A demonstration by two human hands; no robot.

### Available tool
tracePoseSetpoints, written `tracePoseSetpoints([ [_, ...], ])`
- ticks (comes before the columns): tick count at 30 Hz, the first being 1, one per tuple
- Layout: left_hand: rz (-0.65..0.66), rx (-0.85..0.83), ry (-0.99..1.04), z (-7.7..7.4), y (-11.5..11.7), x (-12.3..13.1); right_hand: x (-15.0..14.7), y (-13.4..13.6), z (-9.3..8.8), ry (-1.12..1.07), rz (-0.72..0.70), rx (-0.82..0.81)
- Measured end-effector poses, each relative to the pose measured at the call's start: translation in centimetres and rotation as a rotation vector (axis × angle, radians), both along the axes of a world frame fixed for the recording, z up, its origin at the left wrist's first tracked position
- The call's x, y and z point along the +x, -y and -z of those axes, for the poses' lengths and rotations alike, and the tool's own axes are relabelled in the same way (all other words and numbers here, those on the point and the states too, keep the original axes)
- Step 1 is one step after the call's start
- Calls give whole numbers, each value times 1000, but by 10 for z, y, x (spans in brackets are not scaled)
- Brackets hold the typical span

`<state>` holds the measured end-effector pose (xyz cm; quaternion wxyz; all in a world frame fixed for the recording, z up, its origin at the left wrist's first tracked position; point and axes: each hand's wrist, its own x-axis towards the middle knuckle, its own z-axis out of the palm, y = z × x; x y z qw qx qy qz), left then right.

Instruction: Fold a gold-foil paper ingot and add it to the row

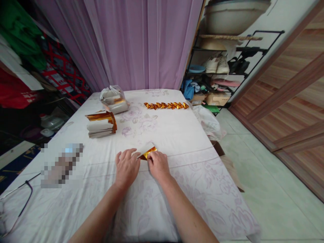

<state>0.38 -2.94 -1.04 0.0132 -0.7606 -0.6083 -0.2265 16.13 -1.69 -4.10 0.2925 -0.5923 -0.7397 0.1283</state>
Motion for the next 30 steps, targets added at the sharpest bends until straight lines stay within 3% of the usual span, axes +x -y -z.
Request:
tracePoseSetpoints([
  [3, 84, 6, -64, -1, 18, 6, -1, 0, -1, -2, 5, -6],
  [7, 115, -37, -112, 1, 23, 15, 2, -2, 0, -2, -22, 0],
  [12, 113, -49, -134, 3, 19, 14, 25, -7, 2, 45, -31, 58],
  [20, 170, -18, -156, 5, 8, 1, 50, -10, -1, 97, -199, 95],
  [30, 299, -52, -304, -17, -24, 4, 48, -5, -8, 146, -285, 76],
])
